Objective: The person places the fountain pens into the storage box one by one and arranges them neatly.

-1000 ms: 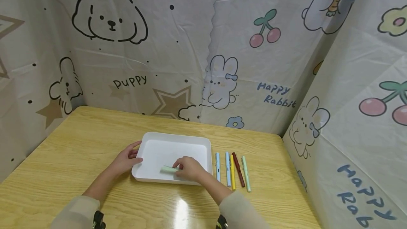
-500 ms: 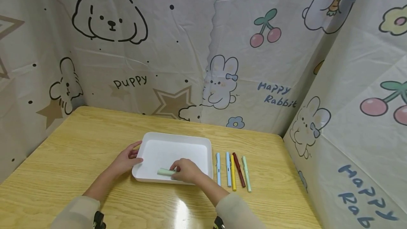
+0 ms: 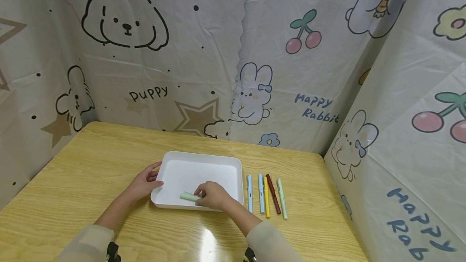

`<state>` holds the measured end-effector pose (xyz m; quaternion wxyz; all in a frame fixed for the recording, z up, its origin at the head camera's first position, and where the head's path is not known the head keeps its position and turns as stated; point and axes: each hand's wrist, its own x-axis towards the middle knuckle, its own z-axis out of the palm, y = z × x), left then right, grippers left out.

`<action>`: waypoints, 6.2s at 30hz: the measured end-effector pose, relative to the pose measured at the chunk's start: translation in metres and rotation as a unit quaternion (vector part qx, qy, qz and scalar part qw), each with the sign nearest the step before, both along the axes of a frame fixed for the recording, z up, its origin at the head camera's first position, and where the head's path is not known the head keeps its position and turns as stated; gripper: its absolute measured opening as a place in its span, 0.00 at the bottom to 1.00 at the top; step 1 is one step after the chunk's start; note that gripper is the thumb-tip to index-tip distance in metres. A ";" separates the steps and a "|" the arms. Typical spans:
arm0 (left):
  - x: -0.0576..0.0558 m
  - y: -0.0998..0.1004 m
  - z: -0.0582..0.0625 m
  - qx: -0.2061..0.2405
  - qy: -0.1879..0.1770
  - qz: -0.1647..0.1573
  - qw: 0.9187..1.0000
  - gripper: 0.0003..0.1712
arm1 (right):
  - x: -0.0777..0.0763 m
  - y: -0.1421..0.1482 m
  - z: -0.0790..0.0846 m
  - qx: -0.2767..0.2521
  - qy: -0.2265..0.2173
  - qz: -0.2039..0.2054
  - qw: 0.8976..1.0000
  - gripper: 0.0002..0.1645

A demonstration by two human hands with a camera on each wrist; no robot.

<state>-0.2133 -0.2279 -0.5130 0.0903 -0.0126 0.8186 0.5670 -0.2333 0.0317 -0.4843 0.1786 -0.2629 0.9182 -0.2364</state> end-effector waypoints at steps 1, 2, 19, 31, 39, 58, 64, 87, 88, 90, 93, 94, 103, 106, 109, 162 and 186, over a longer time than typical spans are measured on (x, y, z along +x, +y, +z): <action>0.000 0.000 0.000 -0.001 0.000 0.000 1.000 0.42 | 0.000 0.000 0.000 0.000 0.000 0.001 1.000 0.13; 0.000 0.000 0.000 -0.002 -0.001 0.000 1.000 0.42 | 0.000 0.000 0.000 -0.001 0.000 0.001 1.000 0.13; -0.001 0.001 0.001 -0.012 -0.004 0.002 1.000 0.43 | -0.004 0.004 0.008 0.006 0.020 0.002 1.000 0.11; -0.002 0.001 0.001 -0.010 -0.004 -0.003 1.000 0.43 | -0.010 0.022 0.022 -0.023 0.040 0.017 0.999 0.14; -0.001 0.002 0.000 -0.011 -0.006 0.004 1.000 0.42 | -0.016 0.037 0.032 -0.045 0.057 0.008 0.997 0.14; 0.001 0.002 0.005 -0.015 -0.005 0.003 1.000 0.43 | -0.031 0.096 0.051 -0.080 0.041 -0.092 0.992 0.18; 0.001 0.002 0.003 -0.012 -0.003 0.004 1.000 0.44 | -0.035 0.117 0.050 -0.087 0.041 -0.135 0.986 0.17; -0.001 0.002 0.001 -0.008 -0.010 0.007 1.000 0.43 | -0.038 0.208 0.028 -0.082 0.059 -0.264 0.959 0.22; -0.001 0.002 0.001 -0.008 -0.010 0.007 1.000 0.43 | -0.037 0.211 0.026 -0.080 0.061 -0.266 0.959 0.22; -0.001 0.002 0.000 -0.009 -0.009 0.008 1.000 0.43 | -0.037 0.217 0.023 -0.076 0.062 -0.272 0.957 0.22; -0.001 0.002 0.000 -0.014 -0.007 0.009 1.000 0.43 | -0.036 0.223 0.018 -0.075 0.059 -0.284 0.954 0.23; 0.000 0.002 0.000 -0.016 -0.007 0.010 1.000 0.43 | -0.036 0.225 0.016 -0.073 0.057 -0.289 0.953 0.24; 0.000 0.003 -0.001 -0.015 -0.008 0.013 1.000 0.43 | -0.033 0.236 0.001 -0.063 0.034 -0.319 0.945 0.26; -0.001 0.003 -0.001 -0.018 -0.008 0.013 1.000 0.43 | -0.032 0.235 -0.002 -0.078 0.022 -0.333 0.939 0.26; -0.002 0.003 -0.002 -0.018 -0.011 0.015 1.000 0.42 | -0.031 0.234 -0.006 -0.089 0.013 -0.345 0.934 0.26; 0.001 0.001 -0.001 -0.011 0.002 0.009 1.000 0.43 | -0.030 0.232 -0.008 -0.079 0.072 -0.390 0.915 0.18; 0.002 0.001 0.001 -0.011 0.011 0.004 1.000 0.43 | -0.033 0.209 0.017 -0.069 0.060 -0.332 0.939 0.18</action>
